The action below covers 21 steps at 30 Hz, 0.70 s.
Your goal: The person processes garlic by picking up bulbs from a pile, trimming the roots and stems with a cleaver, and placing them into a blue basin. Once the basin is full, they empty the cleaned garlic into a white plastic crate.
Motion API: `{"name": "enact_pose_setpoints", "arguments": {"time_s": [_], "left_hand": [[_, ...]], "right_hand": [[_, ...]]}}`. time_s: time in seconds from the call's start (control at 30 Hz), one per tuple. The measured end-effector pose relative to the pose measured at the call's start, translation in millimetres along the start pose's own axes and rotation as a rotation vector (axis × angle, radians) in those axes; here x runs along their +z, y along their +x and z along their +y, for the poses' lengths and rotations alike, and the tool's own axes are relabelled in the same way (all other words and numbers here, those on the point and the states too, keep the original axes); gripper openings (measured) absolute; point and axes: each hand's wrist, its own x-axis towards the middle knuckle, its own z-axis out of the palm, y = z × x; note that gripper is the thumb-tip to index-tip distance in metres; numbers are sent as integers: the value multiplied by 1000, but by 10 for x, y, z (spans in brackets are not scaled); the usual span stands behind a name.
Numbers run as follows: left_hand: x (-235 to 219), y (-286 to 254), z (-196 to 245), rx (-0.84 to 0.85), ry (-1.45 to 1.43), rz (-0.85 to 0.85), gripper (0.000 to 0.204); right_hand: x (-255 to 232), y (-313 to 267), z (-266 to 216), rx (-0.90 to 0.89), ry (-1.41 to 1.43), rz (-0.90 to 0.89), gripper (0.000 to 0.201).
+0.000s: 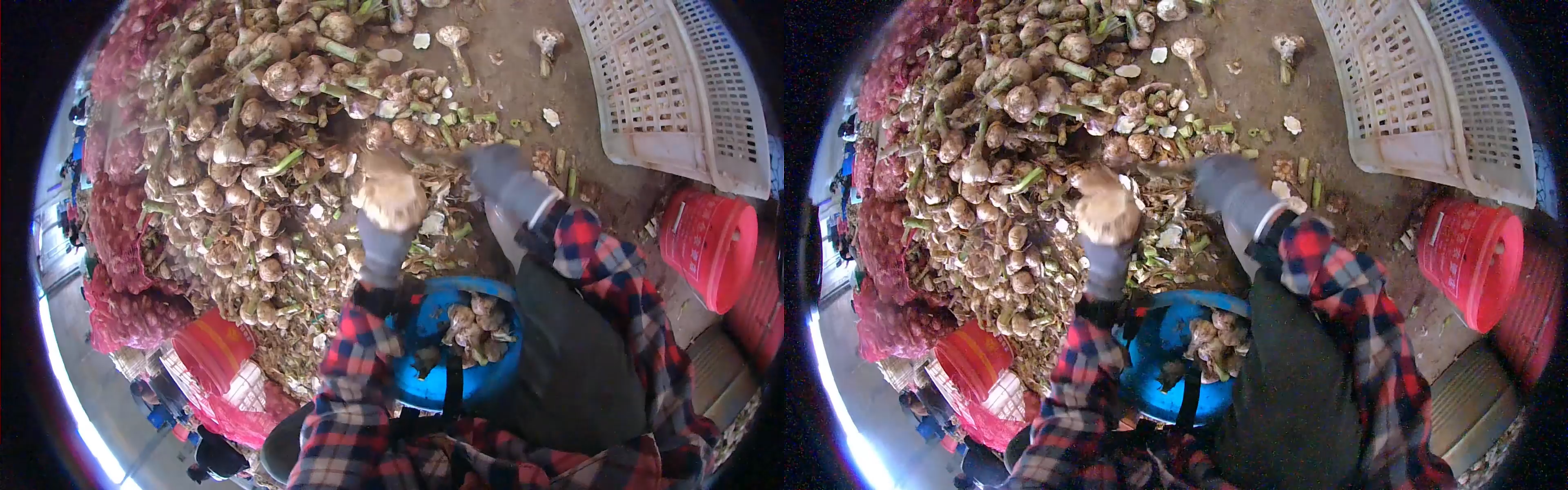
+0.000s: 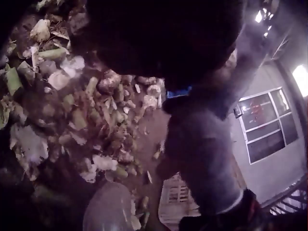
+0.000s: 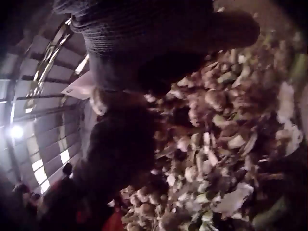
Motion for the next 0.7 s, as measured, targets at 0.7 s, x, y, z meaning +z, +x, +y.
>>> {"name": "enact_pose_setpoints", "arguments": {"time_s": [0.7], "left_hand": [[106, 29, -95, -682, -753, -574, 27]], "right_hand": [[-219, 28, 82, -245, 54, -27, 35]]}}
